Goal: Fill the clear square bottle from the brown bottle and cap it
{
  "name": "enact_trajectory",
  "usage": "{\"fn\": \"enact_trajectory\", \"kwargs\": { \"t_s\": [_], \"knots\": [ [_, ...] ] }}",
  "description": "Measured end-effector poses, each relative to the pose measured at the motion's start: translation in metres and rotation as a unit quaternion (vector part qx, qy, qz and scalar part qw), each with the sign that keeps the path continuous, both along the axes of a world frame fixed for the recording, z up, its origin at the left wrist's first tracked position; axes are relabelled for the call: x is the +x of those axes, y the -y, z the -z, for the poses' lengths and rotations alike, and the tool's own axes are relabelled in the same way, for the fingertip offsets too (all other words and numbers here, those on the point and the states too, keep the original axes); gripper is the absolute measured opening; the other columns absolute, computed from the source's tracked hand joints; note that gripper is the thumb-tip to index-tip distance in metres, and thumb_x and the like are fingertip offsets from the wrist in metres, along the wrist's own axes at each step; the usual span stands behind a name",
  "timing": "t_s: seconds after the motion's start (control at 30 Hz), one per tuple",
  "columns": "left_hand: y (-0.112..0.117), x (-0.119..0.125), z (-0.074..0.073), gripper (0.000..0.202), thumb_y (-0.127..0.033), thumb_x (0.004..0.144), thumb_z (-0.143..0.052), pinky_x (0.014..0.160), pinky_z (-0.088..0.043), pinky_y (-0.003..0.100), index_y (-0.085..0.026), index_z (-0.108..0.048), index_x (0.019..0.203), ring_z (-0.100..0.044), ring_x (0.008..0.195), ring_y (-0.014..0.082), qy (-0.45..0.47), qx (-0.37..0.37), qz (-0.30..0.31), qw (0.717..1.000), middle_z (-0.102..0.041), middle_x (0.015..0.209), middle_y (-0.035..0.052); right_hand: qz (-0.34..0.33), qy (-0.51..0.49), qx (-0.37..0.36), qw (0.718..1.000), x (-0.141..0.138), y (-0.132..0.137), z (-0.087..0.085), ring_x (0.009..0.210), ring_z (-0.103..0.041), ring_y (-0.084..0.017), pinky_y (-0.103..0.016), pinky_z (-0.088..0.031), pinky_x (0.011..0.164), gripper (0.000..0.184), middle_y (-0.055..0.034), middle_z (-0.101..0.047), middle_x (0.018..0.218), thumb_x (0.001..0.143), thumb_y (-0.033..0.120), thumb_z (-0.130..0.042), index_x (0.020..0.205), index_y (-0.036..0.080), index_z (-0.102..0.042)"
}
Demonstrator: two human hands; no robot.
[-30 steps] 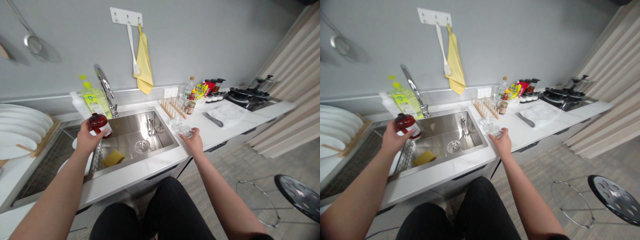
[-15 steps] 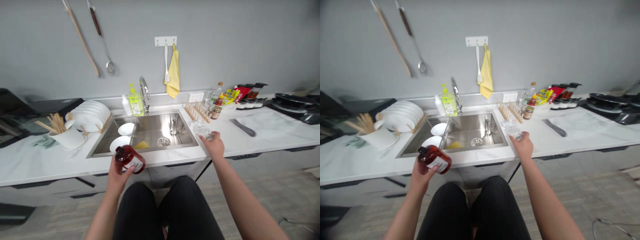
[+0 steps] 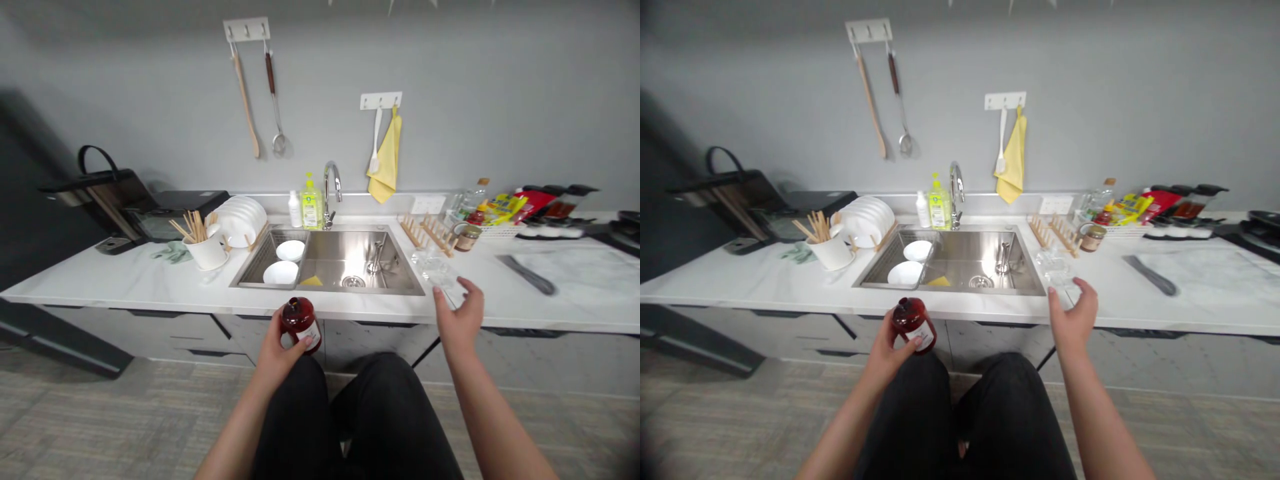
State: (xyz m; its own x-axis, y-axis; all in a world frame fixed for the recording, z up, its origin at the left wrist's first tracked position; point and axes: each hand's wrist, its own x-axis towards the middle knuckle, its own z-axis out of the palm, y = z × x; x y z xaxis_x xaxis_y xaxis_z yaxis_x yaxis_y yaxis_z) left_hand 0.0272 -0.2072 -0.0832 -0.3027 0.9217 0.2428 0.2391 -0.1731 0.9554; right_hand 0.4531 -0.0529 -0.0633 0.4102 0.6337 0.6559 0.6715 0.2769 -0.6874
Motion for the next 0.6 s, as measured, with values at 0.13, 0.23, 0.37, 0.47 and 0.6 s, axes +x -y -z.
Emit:
{"fn": "enact_trajectory", "kwargs": {
  "t_s": [0.13,0.23,0.37,0.47,0.6],
  "knots": [
    [0.0,0.033,-0.001,0.087,-0.045,0.077,-0.102,0.127,-0.057,0.063,-0.036,-0.063,0.155,-0.075,0.143,0.0413,-0.03,0.011,0.024,0.999,-0.075,0.153,0.0147,-0.362,0.03,-0.096,0.927,-0.096,0.088,0.0,0.147,-0.071,-0.043,-0.065,-0.06,0.123,0.061,-0.0158,-0.074,0.157,0.1,0.055,-0.084,0.154,0.032,-0.069],
    [0.006,0.063,-0.004,0.087,-0.038,0.079,-0.101,0.128,-0.057,0.066,-0.036,-0.064,0.158,-0.072,0.146,0.0427,-0.07,0.041,0.064,0.995,-0.073,0.157,0.0156,-0.466,-0.02,-0.144,0.872,-0.149,0.12,0.002,0.155,-0.068,-0.044,-0.066,-0.058,0.129,0.091,-0.0151,-0.065,0.172,0.089,0.046,-0.095,0.17,0.034,-0.056],
    [0.018,0.067,-0.013,0.102,-0.028,0.08,-0.098,0.13,-0.056,0.067,-0.039,-0.056,0.173,-0.069,0.151,0.043,-0.121,0.058,0.143,0.981,-0.069,0.165,0.0167,-0.46,-0.059,-0.178,0.868,-0.167,0.12,0.004,0.139,-0.079,-0.046,-0.068,-0.06,0.125,0.082,-0.0146,-0.082,0.149,0.079,0.042,-0.1,0.153,0.03,-0.069],
    [0.012,0.014,-0.02,0.107,-0.038,0.082,-0.101,0.126,-0.06,0.062,-0.039,-0.052,0.177,-0.071,0.151,0.0408,-0.145,0.036,0.167,0.974,-0.068,0.168,0.016,-0.442,-0.068,-0.19,0.874,-0.156,0.113,0.008,0.127,-0.084,-0.046,-0.066,-0.066,0.116,0.074,-0.0145,-0.087,0.138,0.077,0.047,-0.102,0.143,0.028,-0.074],
    [-0.024,-0.118,-0.029,0.049,-0.054,0.1,-0.078,0.119,-0.062,0.056,-0.024,-0.078,0.138,-0.08,0.129,0.0354,-0.175,0.0,-0.076,0.982,-0.084,0.137,0.0157,-0.422,-0.072,-0.202,0.881,-0.136,0.11,0.018,0.125,-0.085,-0.047,-0.065,-0.068,0.112,0.074,-0.0155,-0.087,0.136,0.076,0.052,-0.103,0.14,0.027,-0.077]
  ]
}}
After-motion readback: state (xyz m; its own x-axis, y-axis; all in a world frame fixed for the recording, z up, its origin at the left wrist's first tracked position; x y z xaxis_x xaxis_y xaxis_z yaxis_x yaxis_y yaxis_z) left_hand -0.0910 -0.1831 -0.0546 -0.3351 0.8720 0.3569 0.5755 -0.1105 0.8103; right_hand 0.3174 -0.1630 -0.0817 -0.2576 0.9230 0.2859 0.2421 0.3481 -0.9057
